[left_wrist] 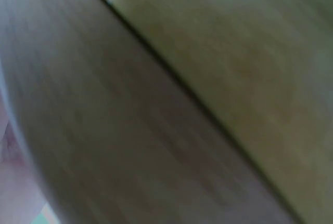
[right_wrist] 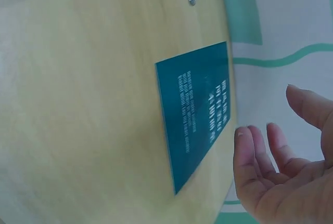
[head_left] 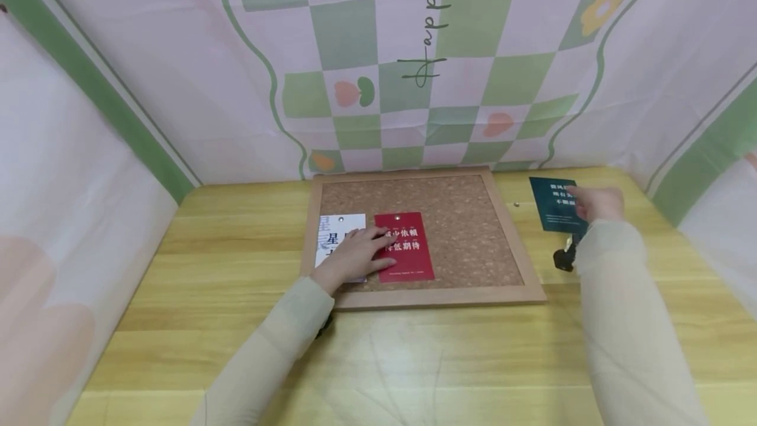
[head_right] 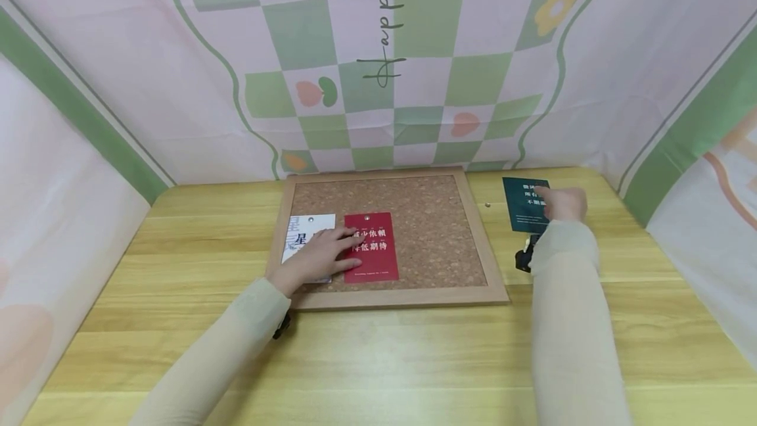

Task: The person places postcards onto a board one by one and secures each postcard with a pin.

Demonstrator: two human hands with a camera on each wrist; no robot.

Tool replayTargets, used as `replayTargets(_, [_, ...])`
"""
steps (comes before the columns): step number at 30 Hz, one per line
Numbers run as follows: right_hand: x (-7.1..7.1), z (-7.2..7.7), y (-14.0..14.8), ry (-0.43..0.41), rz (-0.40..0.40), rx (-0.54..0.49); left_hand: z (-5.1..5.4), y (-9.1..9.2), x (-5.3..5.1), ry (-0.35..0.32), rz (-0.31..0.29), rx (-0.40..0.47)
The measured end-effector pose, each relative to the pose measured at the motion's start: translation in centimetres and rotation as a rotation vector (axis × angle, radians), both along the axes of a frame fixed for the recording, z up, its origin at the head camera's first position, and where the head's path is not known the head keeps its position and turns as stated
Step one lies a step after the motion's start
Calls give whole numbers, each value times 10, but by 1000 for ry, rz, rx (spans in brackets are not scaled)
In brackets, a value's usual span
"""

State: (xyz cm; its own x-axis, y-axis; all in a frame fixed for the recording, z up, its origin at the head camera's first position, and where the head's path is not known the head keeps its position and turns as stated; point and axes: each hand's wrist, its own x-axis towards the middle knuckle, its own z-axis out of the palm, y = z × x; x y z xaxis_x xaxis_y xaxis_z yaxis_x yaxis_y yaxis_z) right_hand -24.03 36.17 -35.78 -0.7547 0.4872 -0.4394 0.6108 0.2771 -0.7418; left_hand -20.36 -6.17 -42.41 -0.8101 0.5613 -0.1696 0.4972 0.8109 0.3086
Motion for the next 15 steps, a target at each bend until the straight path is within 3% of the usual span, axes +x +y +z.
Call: replayTargets(15, [17, -13, -2, -40, -25, 149, 2, 0, 1, 1, -2, 2])
